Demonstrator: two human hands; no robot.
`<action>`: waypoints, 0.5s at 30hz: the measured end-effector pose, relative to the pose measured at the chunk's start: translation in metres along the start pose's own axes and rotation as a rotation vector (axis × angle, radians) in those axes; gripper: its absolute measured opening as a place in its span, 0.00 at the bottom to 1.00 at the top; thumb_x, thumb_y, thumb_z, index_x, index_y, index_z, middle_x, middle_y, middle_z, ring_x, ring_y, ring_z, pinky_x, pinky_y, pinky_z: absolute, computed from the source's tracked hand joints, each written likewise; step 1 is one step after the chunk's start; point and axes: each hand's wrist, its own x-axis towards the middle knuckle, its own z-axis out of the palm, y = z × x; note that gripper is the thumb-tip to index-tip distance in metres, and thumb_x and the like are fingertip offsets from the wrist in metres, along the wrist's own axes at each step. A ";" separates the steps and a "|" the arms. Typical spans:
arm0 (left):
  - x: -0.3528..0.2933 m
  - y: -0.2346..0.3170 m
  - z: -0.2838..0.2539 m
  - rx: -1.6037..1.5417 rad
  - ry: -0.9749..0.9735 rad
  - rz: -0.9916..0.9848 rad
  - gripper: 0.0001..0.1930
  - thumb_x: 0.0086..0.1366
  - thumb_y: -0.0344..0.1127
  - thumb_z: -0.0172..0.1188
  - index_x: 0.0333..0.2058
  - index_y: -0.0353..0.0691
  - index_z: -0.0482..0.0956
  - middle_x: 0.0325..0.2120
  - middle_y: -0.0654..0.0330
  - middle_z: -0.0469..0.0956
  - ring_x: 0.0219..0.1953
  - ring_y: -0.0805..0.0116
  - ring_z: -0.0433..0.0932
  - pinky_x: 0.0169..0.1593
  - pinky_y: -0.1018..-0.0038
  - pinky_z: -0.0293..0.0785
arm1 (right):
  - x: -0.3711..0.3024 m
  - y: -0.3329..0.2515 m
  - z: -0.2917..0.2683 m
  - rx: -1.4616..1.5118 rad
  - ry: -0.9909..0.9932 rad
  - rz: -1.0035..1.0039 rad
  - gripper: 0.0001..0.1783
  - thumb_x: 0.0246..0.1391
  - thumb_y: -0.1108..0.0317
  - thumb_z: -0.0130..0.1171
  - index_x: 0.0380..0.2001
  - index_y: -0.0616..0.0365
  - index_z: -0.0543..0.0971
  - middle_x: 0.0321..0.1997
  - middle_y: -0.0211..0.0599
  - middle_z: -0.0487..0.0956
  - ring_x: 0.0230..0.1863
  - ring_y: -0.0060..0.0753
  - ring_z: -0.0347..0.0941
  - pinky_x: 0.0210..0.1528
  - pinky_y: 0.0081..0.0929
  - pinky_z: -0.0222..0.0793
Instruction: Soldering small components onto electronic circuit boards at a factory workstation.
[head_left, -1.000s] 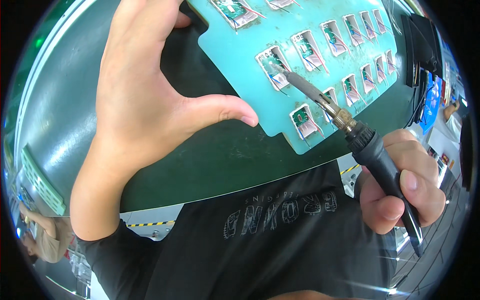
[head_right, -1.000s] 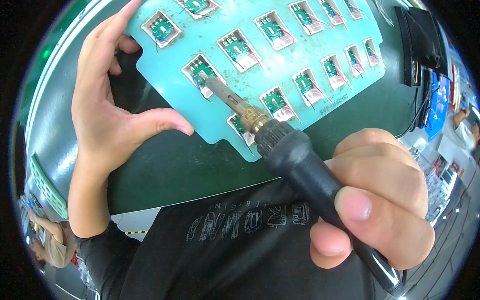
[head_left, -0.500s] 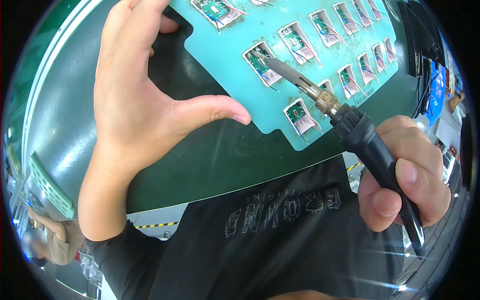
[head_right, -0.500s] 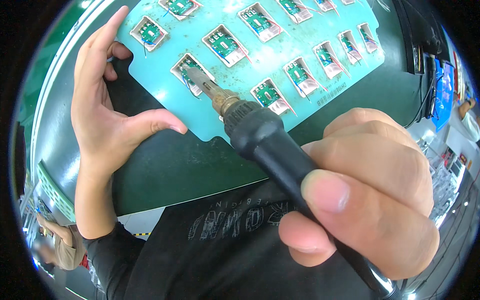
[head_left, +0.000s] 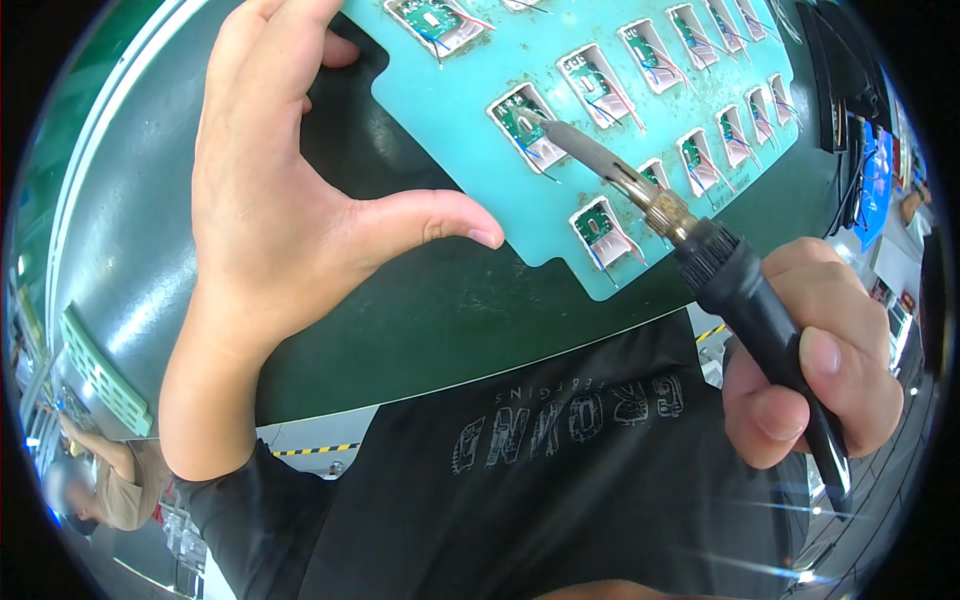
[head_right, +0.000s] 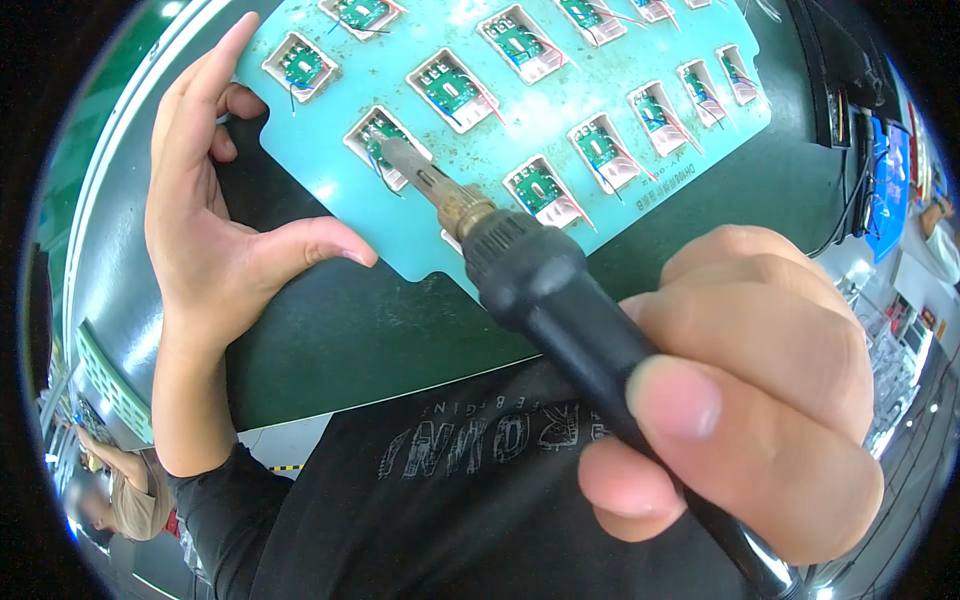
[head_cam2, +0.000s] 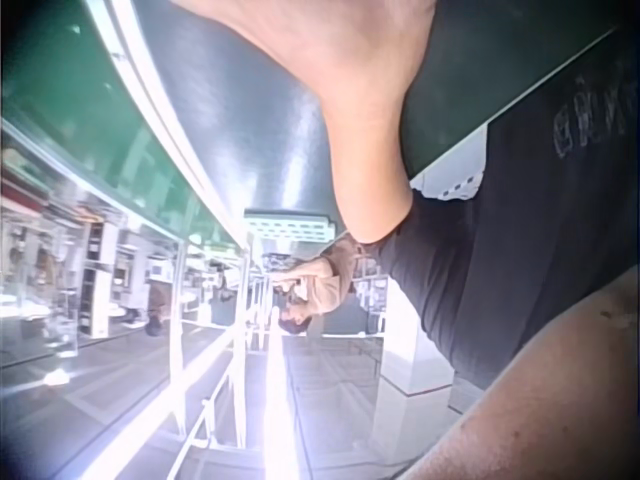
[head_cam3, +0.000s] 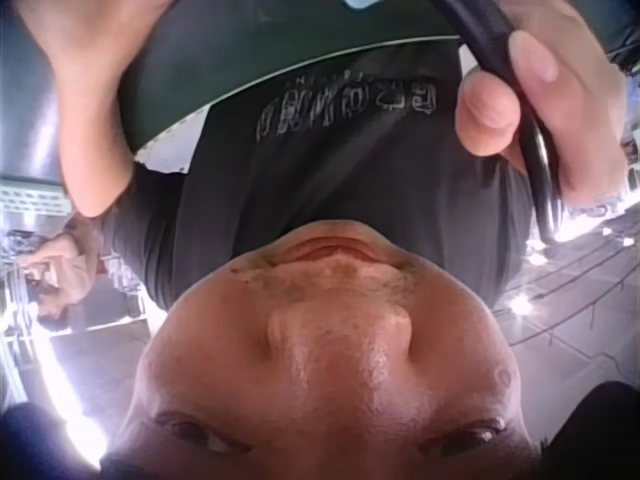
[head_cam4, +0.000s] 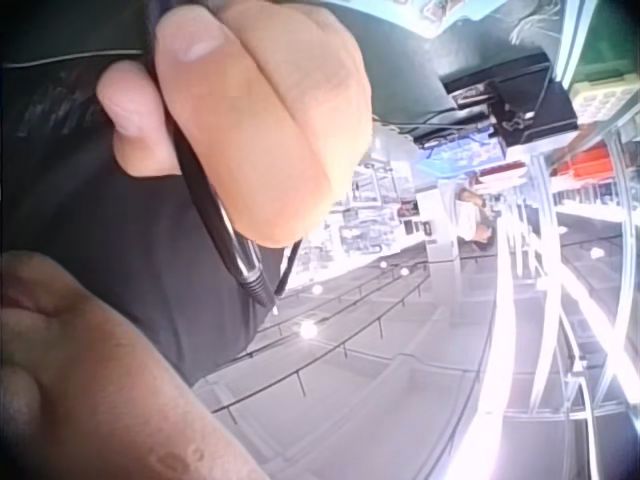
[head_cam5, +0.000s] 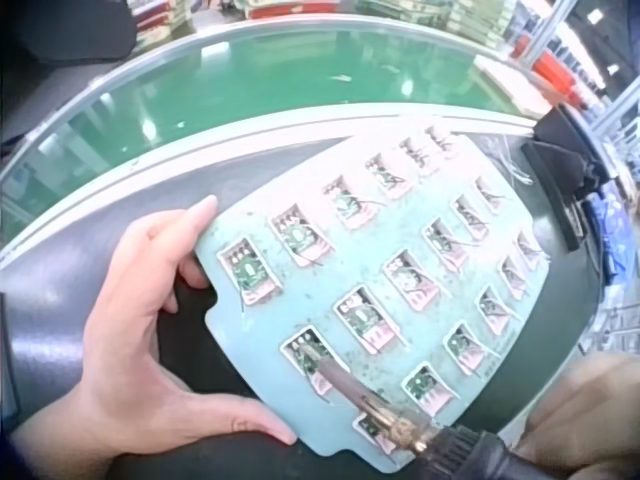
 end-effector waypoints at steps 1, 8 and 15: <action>0.001 0.000 0.001 0.001 0.003 0.002 0.68 0.30 0.55 0.88 0.67 0.25 0.61 0.49 0.53 0.70 0.43 0.66 0.67 0.42 0.74 0.62 | 0.000 -0.001 0.000 -0.016 0.009 0.000 0.21 0.70 0.58 0.54 0.55 0.65 0.69 0.31 0.49 0.74 0.20 0.32 0.65 0.19 0.31 0.60; -0.003 -0.002 0.003 0.018 0.009 -0.028 0.68 0.30 0.55 0.88 0.67 0.26 0.61 0.49 0.53 0.69 0.43 0.66 0.67 0.42 0.74 0.63 | -0.001 -0.004 0.001 -0.027 0.003 0.010 0.21 0.70 0.59 0.53 0.55 0.65 0.68 0.32 0.50 0.74 0.21 0.33 0.66 0.19 0.32 0.62; -0.010 -0.020 0.008 -0.058 0.034 0.021 0.68 0.31 0.55 0.88 0.67 0.26 0.61 0.49 0.52 0.69 0.43 0.66 0.67 0.42 0.74 0.63 | 0.000 -0.003 0.006 -0.036 0.016 0.006 0.21 0.70 0.60 0.53 0.55 0.66 0.68 0.31 0.51 0.74 0.21 0.33 0.67 0.19 0.32 0.65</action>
